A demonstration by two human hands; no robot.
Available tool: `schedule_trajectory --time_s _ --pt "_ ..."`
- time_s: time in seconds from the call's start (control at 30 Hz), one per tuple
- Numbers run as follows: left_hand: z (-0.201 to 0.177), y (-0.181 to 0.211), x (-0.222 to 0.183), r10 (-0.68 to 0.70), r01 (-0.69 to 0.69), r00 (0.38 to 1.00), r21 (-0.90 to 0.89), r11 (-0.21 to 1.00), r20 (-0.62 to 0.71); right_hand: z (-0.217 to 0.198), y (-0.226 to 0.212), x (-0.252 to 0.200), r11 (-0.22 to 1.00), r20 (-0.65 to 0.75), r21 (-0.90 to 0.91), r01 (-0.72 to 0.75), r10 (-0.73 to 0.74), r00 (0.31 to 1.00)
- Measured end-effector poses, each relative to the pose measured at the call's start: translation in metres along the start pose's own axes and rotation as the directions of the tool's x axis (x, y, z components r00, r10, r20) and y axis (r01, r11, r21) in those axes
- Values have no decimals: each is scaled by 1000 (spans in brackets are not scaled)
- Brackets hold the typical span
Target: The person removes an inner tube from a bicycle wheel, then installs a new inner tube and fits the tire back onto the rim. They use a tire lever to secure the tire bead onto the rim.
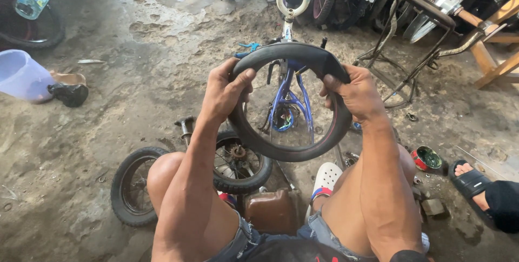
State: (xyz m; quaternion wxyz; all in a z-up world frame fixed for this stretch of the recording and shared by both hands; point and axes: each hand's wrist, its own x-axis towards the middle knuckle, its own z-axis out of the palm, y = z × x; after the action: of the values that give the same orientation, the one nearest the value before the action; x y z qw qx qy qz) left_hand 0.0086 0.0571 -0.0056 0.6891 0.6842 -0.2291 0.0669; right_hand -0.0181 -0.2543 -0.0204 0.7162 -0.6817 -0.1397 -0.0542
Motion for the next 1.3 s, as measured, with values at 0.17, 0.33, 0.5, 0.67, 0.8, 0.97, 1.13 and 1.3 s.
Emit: schedule_trajectory --time_s 0.17,0.33,0.5,0.67,0.8,0.97,1.13,1.3 --pt "-2 -24 7 109 -105 989 46 993 -103 3 -1 1 999 -34 -50 3 -5 999" --pt "-1 -21 5 93 -88 989 51 995 -118 6 -4 -1 998 -38 -65 1 -3 999" --pt "1 -16 4 79 -76 991 24 997 -108 7 -6 -2 998 -42 -55 -5 3 999" --pt "0 -15 3 82 -80 991 25 996 -105 8 -8 -1 999 -38 -23 -25 24 999" --pt "1 -14 3 79 -76 991 37 996 -109 11 -10 -2 1000 -35 2 -26 26 999" --pt "1 -15 5 64 -63 994 10 998 -93 14 -18 -3 999 -32 -30 -21 20 999" --pt "5 -15 4 5 0 999 91 996 -49 32 -29 -5 961 -15 -265 80 -88 996" --pt "6 -12 5 -40 49 998 230 972 -44 12 4 0 982 57 -189 -8 19 998"
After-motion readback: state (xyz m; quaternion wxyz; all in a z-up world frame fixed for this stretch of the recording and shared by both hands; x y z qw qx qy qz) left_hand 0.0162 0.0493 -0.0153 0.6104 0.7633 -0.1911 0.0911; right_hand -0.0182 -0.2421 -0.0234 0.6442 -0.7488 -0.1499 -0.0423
